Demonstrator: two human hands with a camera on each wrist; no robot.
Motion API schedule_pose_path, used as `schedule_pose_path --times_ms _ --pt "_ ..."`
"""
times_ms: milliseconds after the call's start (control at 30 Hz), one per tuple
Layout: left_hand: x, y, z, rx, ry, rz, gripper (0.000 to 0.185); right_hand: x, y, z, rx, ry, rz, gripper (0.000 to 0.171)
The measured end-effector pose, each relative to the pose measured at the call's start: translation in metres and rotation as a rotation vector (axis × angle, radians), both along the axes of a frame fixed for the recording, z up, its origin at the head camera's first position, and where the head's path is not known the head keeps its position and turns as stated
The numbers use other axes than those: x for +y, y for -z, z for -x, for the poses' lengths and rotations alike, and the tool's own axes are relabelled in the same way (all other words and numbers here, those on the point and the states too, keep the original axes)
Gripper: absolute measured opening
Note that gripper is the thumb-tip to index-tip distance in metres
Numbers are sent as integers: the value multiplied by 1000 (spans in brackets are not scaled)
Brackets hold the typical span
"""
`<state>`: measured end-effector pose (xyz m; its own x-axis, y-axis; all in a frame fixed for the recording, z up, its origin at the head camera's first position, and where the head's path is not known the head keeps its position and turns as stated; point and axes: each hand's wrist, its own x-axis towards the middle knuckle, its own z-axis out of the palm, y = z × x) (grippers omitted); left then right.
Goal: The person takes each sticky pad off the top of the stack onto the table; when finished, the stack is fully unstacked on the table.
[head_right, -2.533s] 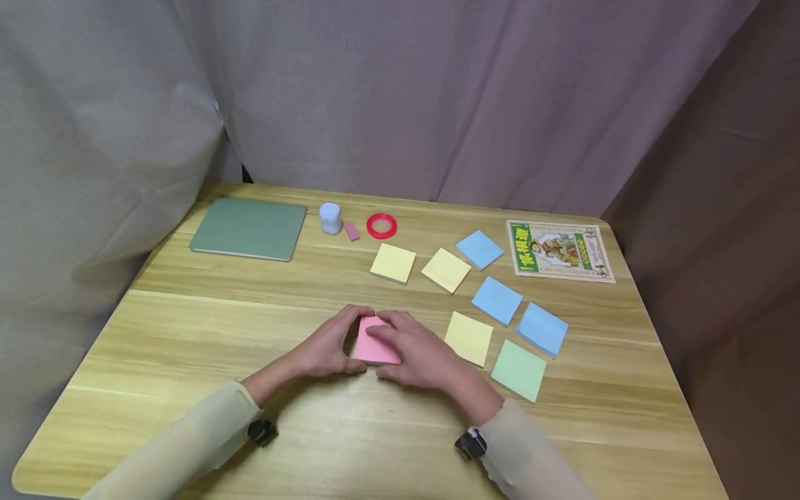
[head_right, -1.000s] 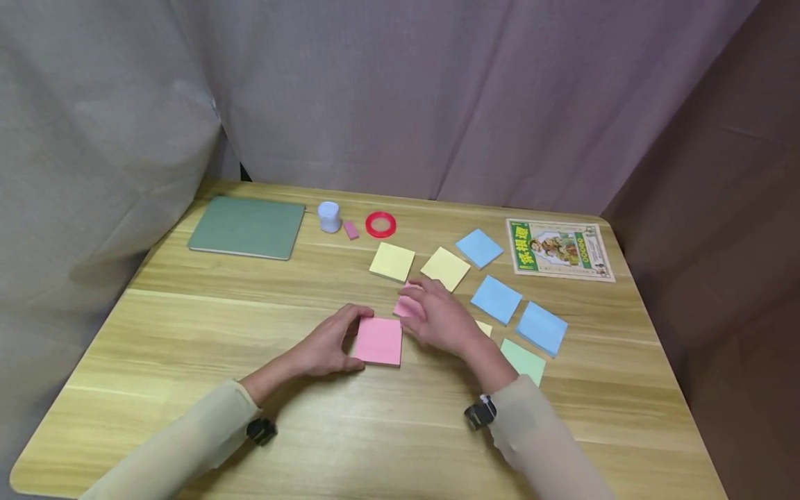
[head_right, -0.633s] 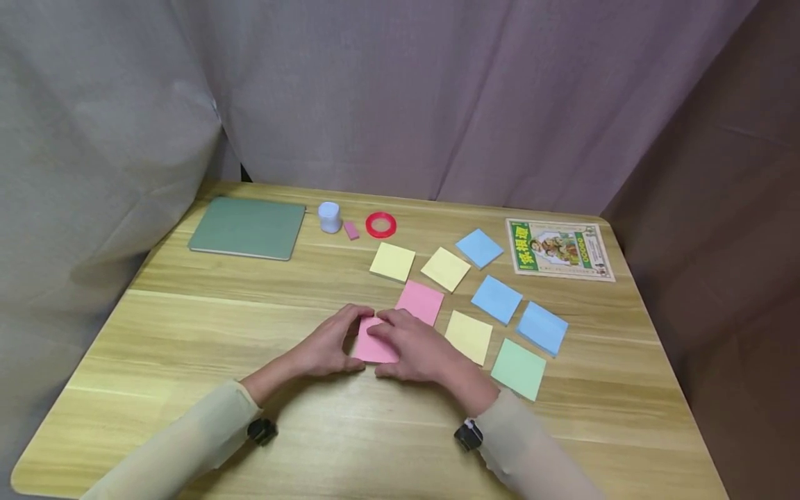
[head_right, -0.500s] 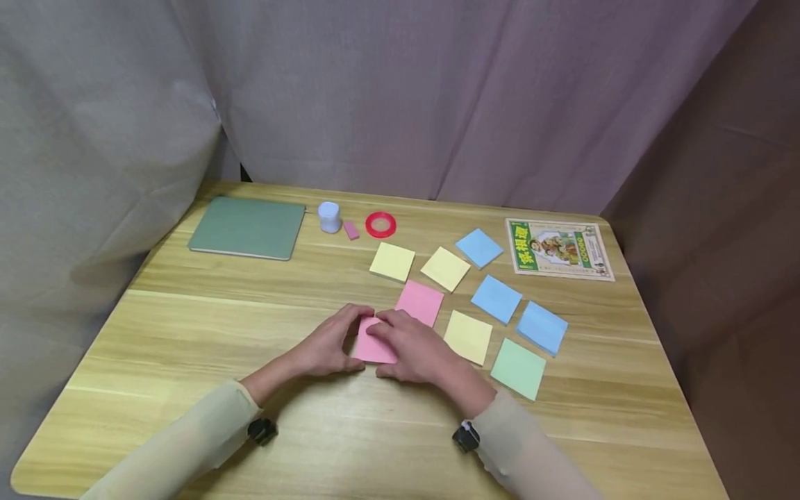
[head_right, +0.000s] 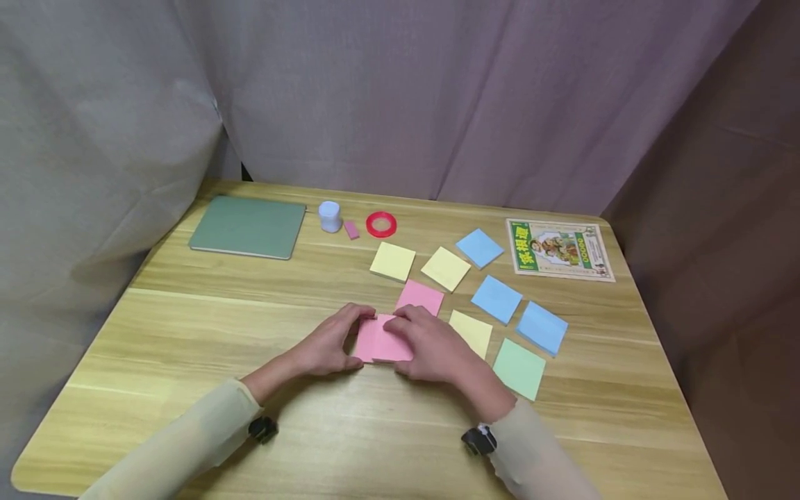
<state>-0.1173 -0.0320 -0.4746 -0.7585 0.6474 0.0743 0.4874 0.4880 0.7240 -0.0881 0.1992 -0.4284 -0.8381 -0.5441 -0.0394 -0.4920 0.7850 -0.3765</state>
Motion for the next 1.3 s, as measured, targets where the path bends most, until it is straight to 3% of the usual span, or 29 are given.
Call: schedule_pose_path --times_ms 267,533,833,1133,1300 --pt "1 -2 -2 -20 -15 22 84 34 -7 -38 9 62 29 62" --pt "-1 -3 -3 -8 -19 26 84 44 17 -68 76 0 41 57" --pt "-3 -2 -3 -6 -12 26 84 44 32 -71 120 -7 43 59" --pt "-4 -2 -3 -23 -17 38 84 45 33 -72 103 -11 55 60" --pt "-4 -1 -3 -48 -23 -11 83 45 27 -70 80 4 69 58"
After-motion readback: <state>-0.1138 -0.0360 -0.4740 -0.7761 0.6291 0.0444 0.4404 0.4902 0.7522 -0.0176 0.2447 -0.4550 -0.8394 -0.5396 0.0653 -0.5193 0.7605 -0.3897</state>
